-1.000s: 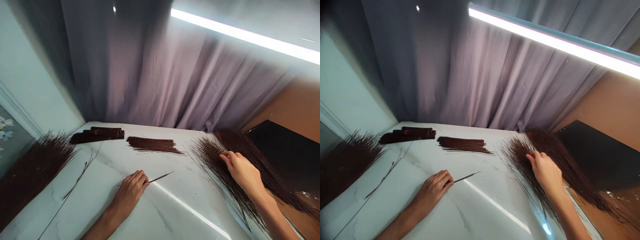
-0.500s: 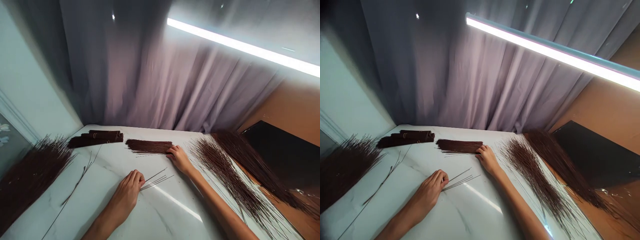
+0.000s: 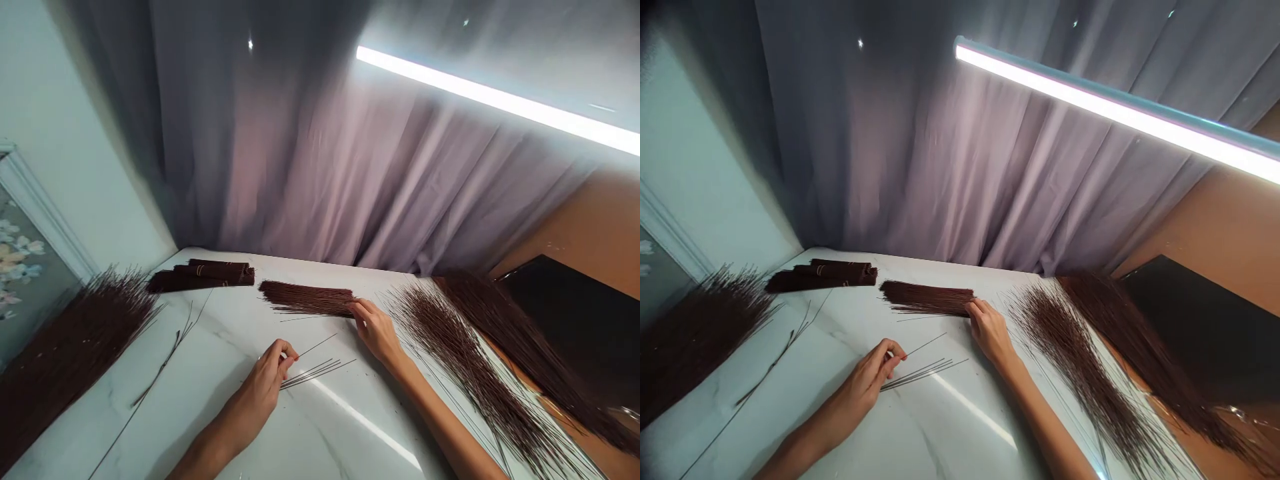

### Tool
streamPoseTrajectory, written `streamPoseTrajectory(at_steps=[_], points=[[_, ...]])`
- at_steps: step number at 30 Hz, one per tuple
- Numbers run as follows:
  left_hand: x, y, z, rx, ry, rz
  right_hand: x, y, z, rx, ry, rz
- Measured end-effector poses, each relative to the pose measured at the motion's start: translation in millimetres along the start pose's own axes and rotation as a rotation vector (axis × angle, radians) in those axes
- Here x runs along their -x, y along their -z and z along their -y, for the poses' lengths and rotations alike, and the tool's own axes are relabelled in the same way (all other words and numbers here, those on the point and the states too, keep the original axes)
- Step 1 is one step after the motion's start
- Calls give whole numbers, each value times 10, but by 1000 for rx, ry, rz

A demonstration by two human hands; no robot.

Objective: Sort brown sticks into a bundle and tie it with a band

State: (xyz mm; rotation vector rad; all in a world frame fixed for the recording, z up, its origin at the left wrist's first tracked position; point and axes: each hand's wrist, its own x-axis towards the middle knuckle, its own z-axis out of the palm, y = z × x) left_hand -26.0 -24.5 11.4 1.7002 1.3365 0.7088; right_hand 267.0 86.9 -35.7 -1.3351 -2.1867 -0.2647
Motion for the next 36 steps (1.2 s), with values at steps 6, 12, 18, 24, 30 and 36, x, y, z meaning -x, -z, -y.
streamPoseTrajectory(at_steps=[6,12,18,24,30,36], points=[[-68,-110,100,63,-21,-42,27,-32,66,-20,-2,-4],[-124,-196,188,95,-27,-33,-53,-187,24,18,11,44],[-134,-236,226,209,-14,-10,-38,-115,5,-5,2,22],[-163,-241,200,279,-1,-30,-19,-62,-10,-106,-46,-15],[-202,-239,230,385,33,-7,23,153,192,-235,-152,-148],[-177,-250,175,528,3,24,520,419,888,-439,-189,-63]])
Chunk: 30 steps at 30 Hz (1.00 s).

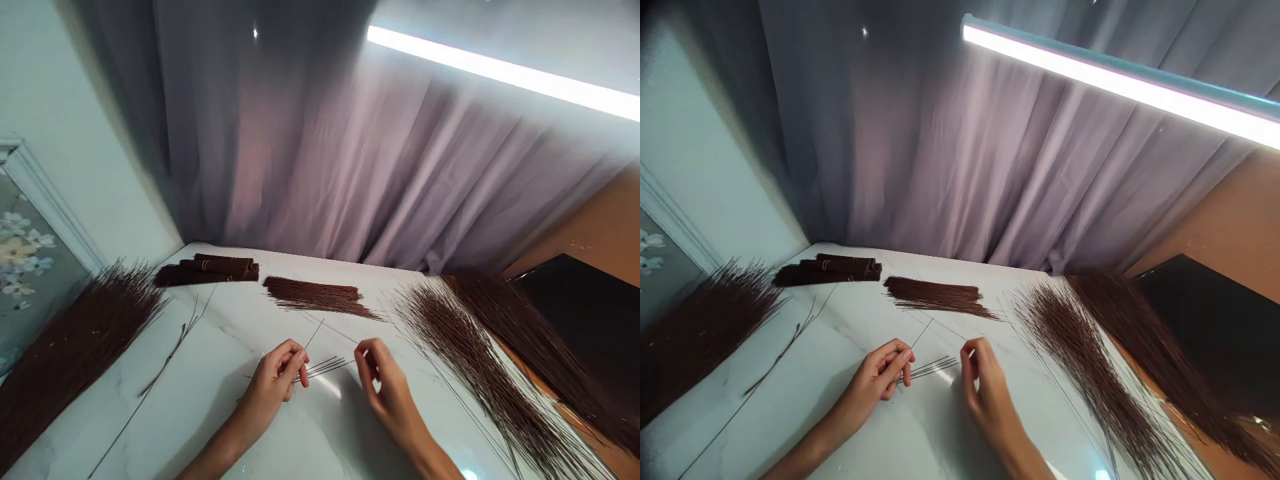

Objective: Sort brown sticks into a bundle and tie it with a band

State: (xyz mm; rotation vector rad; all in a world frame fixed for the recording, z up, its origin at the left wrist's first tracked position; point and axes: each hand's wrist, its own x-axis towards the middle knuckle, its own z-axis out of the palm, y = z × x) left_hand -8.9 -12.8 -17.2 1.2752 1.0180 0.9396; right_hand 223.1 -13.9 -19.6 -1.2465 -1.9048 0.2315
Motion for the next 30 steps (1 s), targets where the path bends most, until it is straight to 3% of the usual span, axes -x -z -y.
streamPoseTrajectory(at_steps=[6,16,21,23,25,27,28,30], points=[[-5,-33,-45,-9,63,-72,261,-102,237,-9,-8,110],[-16,-37,-99,36,60,-143,317,-153,284,-72,-46,122],[29,-40,-194,40,54,-150,279,-107,203,-230,-119,249],[96,-49,-234,30,42,-41,128,-24,137,-279,-164,331],[177,-82,-264,-23,63,189,-91,106,127,-294,-156,389],[226,-127,-277,-108,87,374,-277,241,215,-245,-44,336],[225,-144,-276,-139,86,395,-319,289,291,-198,50,275],[174,-145,-265,-142,63,321,-252,317,455,-123,232,131]])
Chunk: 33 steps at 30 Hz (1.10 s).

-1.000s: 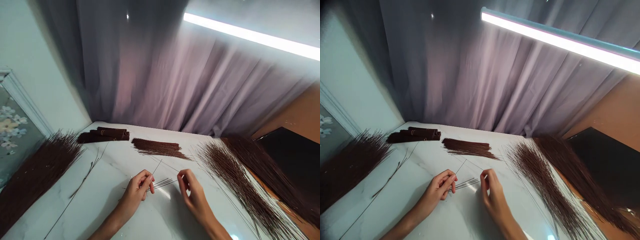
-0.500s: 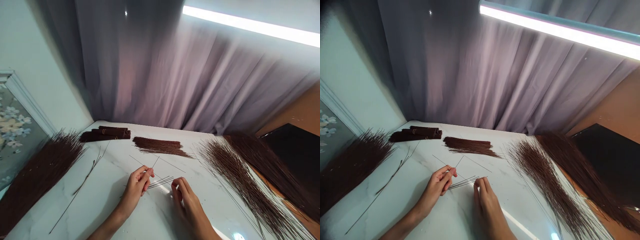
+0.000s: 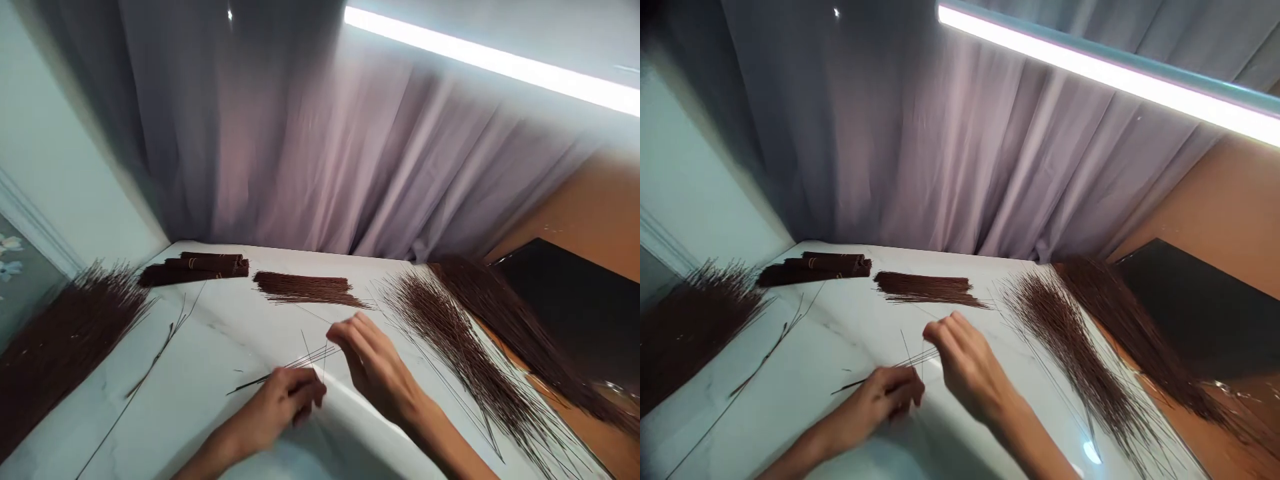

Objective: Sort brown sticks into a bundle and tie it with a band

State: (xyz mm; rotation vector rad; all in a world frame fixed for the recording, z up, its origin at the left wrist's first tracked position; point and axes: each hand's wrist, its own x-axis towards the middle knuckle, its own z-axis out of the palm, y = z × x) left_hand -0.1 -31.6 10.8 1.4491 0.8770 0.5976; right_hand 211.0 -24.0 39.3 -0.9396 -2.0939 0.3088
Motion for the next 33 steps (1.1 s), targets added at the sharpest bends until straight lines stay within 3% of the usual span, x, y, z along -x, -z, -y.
streamPoseTrajectory(at_steps=[1,3,6,9,10,12,14,16,19,21,23,25,26,28,30,33], points=[[-33,33,7,36,-3,-62,84,-42,77,20,56,-53],[-77,130,16,136,18,-152,334,-169,140,-18,23,-114],[-36,221,-5,230,61,-160,590,-293,-41,-80,-205,29],[58,123,-33,223,93,29,388,-198,-292,-99,-305,246],[73,68,-33,208,103,97,252,-135,-325,-85,-279,265],[60,-16,-10,140,97,151,11,-25,-284,-1,-157,175],[-2,-22,35,42,62,42,-54,7,-143,83,-33,38],[-71,47,81,-22,46,-156,102,-43,-8,75,-7,-22],[-85,147,93,23,46,-320,472,-155,-27,-78,-142,105],[-27,117,58,77,46,-213,539,-167,-171,-163,-237,252],[39,15,21,89,79,18,392,-105,-291,-190,-275,325],[61,-81,15,29,113,163,155,-12,-296,-145,-220,290],[47,-102,28,-8,114,160,63,24,-252,-101,-156,239],[-21,-71,77,-36,102,14,17,39,-117,-35,-44,125],[-96,25,120,31,109,-161,169,-20,-14,-34,-29,76],[-113,129,94,173,119,-243,520,-130,-88,-100,-119,160]])
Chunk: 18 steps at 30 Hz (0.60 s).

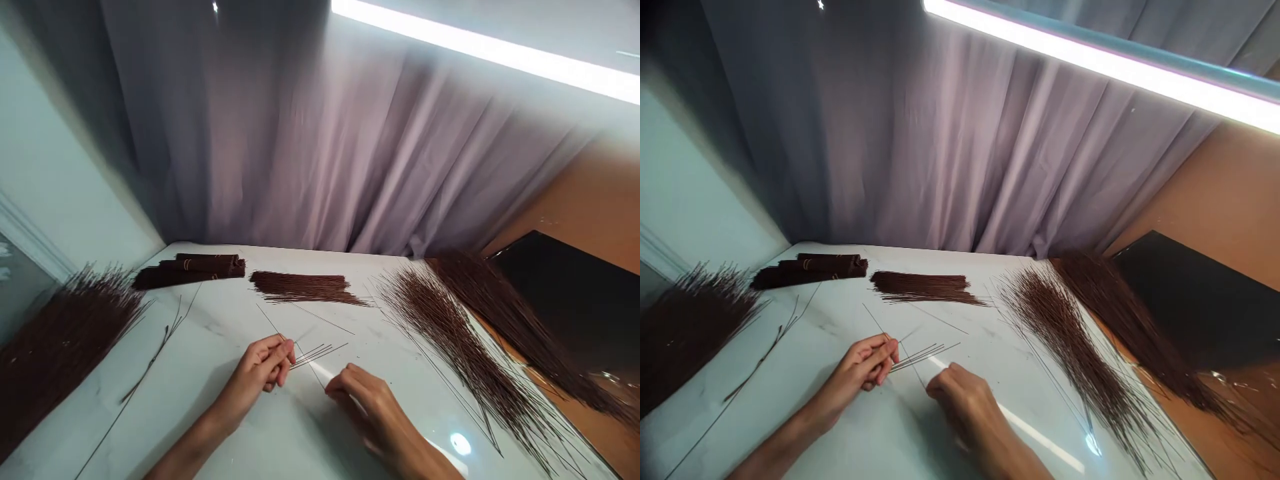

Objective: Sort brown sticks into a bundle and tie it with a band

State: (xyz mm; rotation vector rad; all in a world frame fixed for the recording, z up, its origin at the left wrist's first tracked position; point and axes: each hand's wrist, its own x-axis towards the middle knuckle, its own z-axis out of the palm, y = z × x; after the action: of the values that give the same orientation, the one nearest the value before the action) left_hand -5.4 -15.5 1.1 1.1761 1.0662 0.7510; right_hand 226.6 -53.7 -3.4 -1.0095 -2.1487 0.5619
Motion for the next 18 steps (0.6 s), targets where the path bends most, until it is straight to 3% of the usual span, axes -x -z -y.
streamPoseTrajectory(at_steps=[3,6,12,18], points=[[115,-56,-96,74,33,78,81,39,-256,-12,-133,35],[218,-147,-154,80,74,114,-83,272,-379,1,-220,-18],[143,-114,-70,40,21,124,-362,700,-316,78,-179,29],[101,-84,-24,10,17,82,-423,830,-299,57,-175,36]])
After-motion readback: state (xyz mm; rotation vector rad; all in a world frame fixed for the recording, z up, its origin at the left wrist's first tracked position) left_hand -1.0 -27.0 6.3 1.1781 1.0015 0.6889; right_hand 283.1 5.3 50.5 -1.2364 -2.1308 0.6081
